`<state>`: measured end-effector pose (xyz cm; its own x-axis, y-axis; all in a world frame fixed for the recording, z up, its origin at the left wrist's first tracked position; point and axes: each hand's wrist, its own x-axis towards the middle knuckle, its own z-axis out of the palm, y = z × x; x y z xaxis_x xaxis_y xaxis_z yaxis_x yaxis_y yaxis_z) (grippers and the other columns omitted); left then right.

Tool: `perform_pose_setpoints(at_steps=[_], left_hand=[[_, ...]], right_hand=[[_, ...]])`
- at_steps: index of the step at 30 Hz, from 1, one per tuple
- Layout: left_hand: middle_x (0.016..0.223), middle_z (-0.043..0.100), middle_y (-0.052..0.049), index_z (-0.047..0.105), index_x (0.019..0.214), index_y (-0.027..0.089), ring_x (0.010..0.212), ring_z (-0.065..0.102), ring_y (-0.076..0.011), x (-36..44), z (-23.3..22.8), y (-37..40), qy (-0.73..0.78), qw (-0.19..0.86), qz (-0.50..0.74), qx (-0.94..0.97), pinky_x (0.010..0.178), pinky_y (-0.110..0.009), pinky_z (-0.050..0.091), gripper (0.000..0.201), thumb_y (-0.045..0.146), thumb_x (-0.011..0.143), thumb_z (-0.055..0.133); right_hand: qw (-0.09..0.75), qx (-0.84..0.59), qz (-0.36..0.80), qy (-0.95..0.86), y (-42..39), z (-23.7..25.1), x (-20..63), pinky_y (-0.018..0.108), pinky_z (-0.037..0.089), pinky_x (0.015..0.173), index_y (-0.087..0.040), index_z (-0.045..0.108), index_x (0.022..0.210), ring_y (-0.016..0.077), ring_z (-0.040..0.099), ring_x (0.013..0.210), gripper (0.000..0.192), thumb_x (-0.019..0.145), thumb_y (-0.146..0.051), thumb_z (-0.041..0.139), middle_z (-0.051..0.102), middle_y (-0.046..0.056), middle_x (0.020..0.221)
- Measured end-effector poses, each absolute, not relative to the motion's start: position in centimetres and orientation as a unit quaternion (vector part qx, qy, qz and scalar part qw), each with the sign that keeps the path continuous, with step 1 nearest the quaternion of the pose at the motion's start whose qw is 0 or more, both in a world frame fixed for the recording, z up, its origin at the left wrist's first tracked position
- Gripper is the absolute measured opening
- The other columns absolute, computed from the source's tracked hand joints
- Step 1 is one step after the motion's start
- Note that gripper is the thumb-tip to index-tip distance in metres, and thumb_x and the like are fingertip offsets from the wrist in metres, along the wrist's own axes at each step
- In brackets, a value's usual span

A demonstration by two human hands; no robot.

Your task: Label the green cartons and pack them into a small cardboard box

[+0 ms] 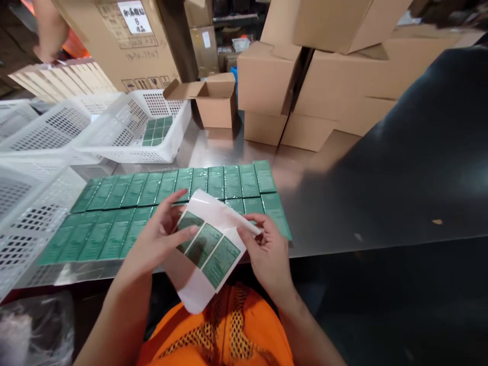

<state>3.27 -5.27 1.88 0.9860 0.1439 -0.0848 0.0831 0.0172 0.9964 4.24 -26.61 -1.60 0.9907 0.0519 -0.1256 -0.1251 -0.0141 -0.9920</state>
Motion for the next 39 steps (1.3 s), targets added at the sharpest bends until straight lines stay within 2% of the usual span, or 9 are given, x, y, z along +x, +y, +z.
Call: perform_pose_setpoints(at_steps=[3,7,13,17,20,22,25,32,39], left_hand=[[0.071,0.059,0.005,0.049,0.135,0.022,0.066,0.058,-0.0109,2.4,1.3,-4.1,0.097,0.729,-0.008,0.677,0.063,-0.021,0.048,0.073,0.027,0.071,0.082],[0.061,0.054,0.008,0.054,0.125,0.022,0.053,0.051,-0.0086,1.3,1.4,-3.6,0.142,0.727,0.029,0.671,0.053,-0.019,0.043,0.064,0.032,0.069,0.083],[0.056,0.063,0.005,0.048,0.094,0.023,0.046,0.053,-0.011,0.5,1.6,-3.5,0.17,0.723,0.042,0.669,0.049,-0.02,0.044,0.044,0.044,0.073,0.081],[0.053,0.054,0.008,0.051,0.084,0.022,0.046,0.044,-0.0077,0.3,1.0,-3.7,0.166,0.712,0.065,0.68,0.047,-0.016,0.036,0.038,0.048,0.076,0.078],[0.071,0.064,0.0,0.061,0.076,0.019,0.064,0.057,-0.0127,0.1,0.5,-3.4,0.146,0.669,0.046,0.727,0.061,-0.021,0.045,0.035,0.052,0.08,0.073],[0.104,0.071,-0.008,0.067,0.073,0.019,0.099,0.064,-0.0227,0.1,0.3,-2.9,0.111,0.634,0.031,0.765,0.085,-0.03,0.049,0.032,0.049,0.083,0.07],[0.144,0.054,-0.005,0.074,0.076,0.024,0.138,0.043,-0.0307,-0.1,0.6,-2.1,0.032,0.589,0.035,0.806,0.113,-0.045,0.032,0.02,0.039,0.087,0.067],[0.161,0.026,0.009,0.068,0.058,0.025,0.151,0.016,-0.0307,-1.2,1.9,-1.7,-0.126,0.459,0.095,0.874,0.121,-0.054,0.015,0.027,0.022,0.085,0.068],[0.158,0.033,0.009,0.069,0.062,0.025,0.15,0.021,-0.0332,-1.9,2.0,-2.0,-0.155,0.512,0.105,0.838,0.119,-0.061,0.022,0.026,0.019,0.087,0.063]], right_hand=[[0.691,-0.723,0.018,-0.006,-26.8,-1.6,4.2,0.031,0.057,0.062,-0.024,0.056,0.119,0.0192,0.066,0.077,0.049,0.081,-0.049,0.073,0.066,0.006,0.098],[0.668,-0.735,-0.054,-0.099,-26.6,-1.7,3.3,0.041,0.059,0.084,-0.029,0.039,0.139,0.0283,0.06,0.112,0.095,0.061,-0.049,0.089,0.047,0.014,0.139],[0.595,-0.797,-0.103,-0.023,-26.4,-2.2,1.8,0.044,0.057,0.083,-0.028,0.04,0.137,0.0236,0.064,0.088,0.086,0.067,-0.046,0.086,0.061,0.004,0.1],[0.685,-0.728,-0.016,-0.022,-25.7,-2.5,0.7,0.035,0.059,0.066,-0.028,0.023,0.148,0.0186,0.066,0.068,0.087,0.081,-0.037,0.077,0.065,-0.001,0.084],[0.718,-0.694,-0.014,-0.053,-25.8,-2.4,0.5,0.031,0.059,0.066,-0.029,0.026,0.15,0.016,0.067,0.068,0.074,0.088,-0.032,0.068,0.068,0.0,0.087],[0.694,-0.715,-0.015,-0.082,-26.4,-1.9,0.6,0.029,0.058,0.066,-0.03,0.047,0.141,0.0157,0.067,0.072,0.054,0.09,-0.031,0.066,0.069,0.002,0.091],[0.637,-0.761,0.0,-0.119,-27.6,-1.0,1.0,0.028,0.058,0.067,-0.028,0.073,0.114,0.0167,0.067,0.078,0.025,0.09,-0.03,0.066,0.07,0.005,0.092],[0.732,-0.674,0.075,-0.064,-28.8,-1.1,1.2,0.026,0.057,0.06,-0.029,0.079,0.102,0.0149,0.067,0.071,0.021,0.082,-0.029,0.075,0.069,0.003,0.088],[0.667,-0.739,0.01,-0.097,-30.0,0.1,0.3,0.026,0.055,0.063,-0.034,0.076,0.11,0.0144,0.064,0.068,0.029,0.083,-0.025,0.075,0.069,0.001,0.076]])
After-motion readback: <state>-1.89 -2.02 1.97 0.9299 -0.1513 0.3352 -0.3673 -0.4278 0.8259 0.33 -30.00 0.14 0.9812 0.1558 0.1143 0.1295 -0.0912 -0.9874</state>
